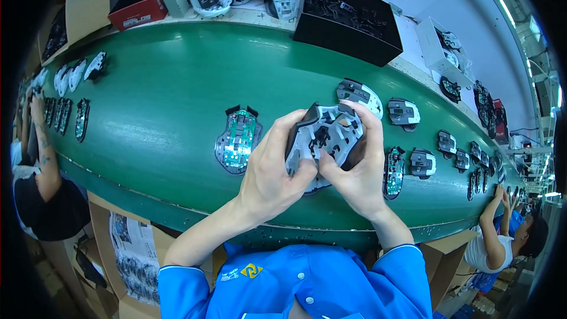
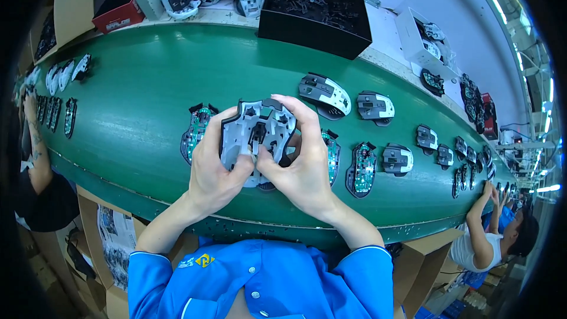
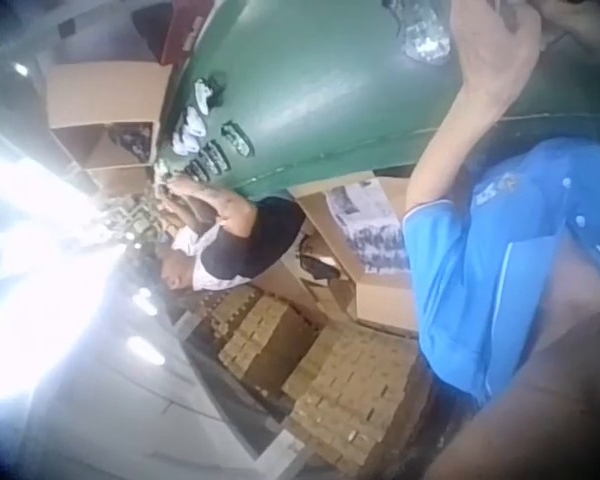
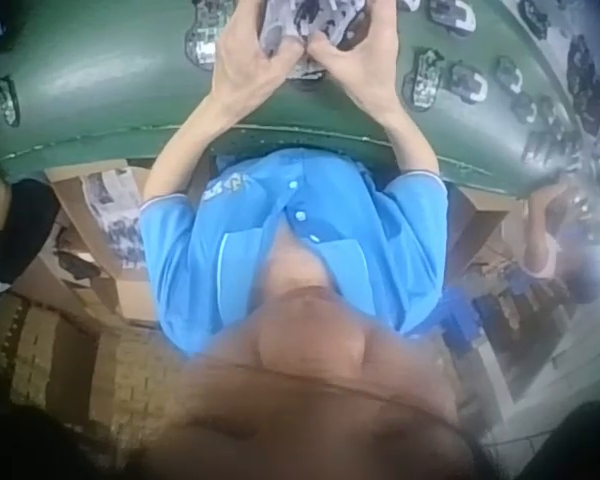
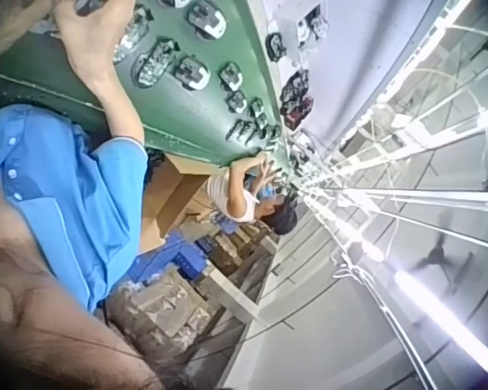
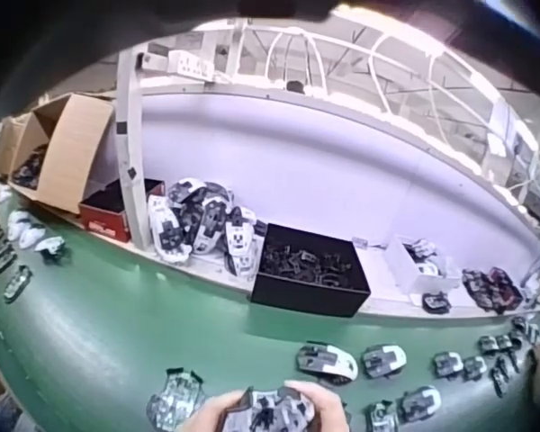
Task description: The person assembles computer mouse shells by picking up mouse covers and internal pieces from a shelf and a box, fitting the components together by hand, and placing the assembled mouse tops onto the conveyor belt.
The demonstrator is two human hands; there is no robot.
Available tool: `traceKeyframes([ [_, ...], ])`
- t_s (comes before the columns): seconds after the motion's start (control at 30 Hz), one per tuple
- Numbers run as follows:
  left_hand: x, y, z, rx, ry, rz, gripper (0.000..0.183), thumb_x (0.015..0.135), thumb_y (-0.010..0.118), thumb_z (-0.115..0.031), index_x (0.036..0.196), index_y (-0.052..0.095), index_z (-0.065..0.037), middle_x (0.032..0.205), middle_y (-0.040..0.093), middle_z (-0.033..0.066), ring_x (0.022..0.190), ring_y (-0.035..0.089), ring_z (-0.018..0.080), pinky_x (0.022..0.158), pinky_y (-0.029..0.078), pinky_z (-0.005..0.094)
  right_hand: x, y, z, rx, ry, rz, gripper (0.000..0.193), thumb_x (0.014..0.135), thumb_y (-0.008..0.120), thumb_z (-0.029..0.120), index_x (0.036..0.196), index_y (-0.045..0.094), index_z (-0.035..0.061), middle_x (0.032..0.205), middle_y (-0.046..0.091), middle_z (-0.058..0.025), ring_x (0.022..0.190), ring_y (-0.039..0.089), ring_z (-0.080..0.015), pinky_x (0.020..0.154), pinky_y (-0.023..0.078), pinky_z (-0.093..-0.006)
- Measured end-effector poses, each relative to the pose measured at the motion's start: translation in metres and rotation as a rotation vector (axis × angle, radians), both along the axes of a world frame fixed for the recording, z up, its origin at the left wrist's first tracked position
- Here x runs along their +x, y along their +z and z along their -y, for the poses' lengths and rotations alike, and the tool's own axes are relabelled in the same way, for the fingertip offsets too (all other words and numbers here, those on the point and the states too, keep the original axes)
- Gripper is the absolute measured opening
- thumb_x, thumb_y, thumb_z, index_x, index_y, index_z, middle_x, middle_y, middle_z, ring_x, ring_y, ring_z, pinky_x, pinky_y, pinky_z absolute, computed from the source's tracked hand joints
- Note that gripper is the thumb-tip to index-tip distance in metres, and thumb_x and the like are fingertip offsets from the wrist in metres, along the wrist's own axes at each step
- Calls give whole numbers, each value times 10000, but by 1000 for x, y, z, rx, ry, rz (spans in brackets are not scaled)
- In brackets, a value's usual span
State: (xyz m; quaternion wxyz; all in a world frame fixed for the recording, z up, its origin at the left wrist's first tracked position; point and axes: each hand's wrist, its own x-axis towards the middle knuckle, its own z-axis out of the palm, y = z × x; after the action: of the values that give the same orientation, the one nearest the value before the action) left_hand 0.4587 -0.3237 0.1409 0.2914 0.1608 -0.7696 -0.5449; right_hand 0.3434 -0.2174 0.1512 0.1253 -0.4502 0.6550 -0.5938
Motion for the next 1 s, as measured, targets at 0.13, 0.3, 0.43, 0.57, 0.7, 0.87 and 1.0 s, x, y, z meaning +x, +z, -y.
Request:
traceKeyframes([
  [0.13, 18, 43, 13, 292, -255, 224, 877, 727, 691, -137, 1443, 186, -104, 1138, 477, 148, 801, 616, 205, 609, 524, 290, -56, 47, -27, 210, 146, 228, 640, 664, 641, -32, 1274, 449, -1, 1163, 534, -100, 989, 581, -142, 812, 496, -264],
  [0.3, 48, 33, 57, 342, 106, 37, 659, 791, 568, -210, 1376, 333, -19, 1111, 502, 120, 766, 631, 176, 544, 543, 241, -253, 13, -116, 541, -648, -734, 576, 655, 658, 124, 1205, 513, 37, 958, 571, -144, 824, 602, -262, 703, 508, -332],
  [0.43, 37, 28, 81, 212, 192, 108, 456, 816, 544, -53, 1265, 483, -7, 1143, 512, 106, 821, 616, 151, 646, 534, 251, -281, -42, -132, 835, -875, -1201, 534, 673, 633, 25, 1178, 524, 163, 1076, 510, -102, 985, 562, -302, 675, 540, -417],
  [0.57, 31, 27, 160, -330, 390, 219, 395, 805, 603, -82, 1195, 551, -46, 1160, 537, 87, 1049, 531, 190, 752, 508, 300, -249, -49, -127, 979, -718, -944, 670, 582, 717, 60, 1213, 515, 159, 1089, 485, -90, 1049, 502, -309, 760, 524, -416],
  [0.7, -6, 37, 229, -993, 531, 373, 484, 742, 671, -156, 1202, 547, -74, 1164, 538, 138, 1131, 417, 323, 992, 344, 419, -260, 6, -168, 696, -425, -502, 656, 701, 746, 229, 1275, 496, 35, 1203, 533, -146, 1086, 514, -272, 938, 409, -372],
  [0.87, -126, 28, 286, -983, 681, 467, 775, 711, 669, -421, 1311, 410, -3, 1094, 562, 248, 1079, 456, 400, 943, 407, 458, -279, 15, -445, 478, -1221, -1030, 363, 867, 555, 183, 1139, 558, -58, 1038, 633, -213, 886, 611, -340, 823, 464, -392],
  [1.0, -220, -5, 314, -986, 510, 617, 796, 712, 625, -530, 1265, 438, 11, 1133, 579, 266, 1056, 553, 415, 934, 411, 477, -164, -99, -594, 623, -1562, -550, 383, 899, 561, 308, 1107, 605, -10, 992, 663, -123, 832, 620, -222, 740, 495, -353],
])
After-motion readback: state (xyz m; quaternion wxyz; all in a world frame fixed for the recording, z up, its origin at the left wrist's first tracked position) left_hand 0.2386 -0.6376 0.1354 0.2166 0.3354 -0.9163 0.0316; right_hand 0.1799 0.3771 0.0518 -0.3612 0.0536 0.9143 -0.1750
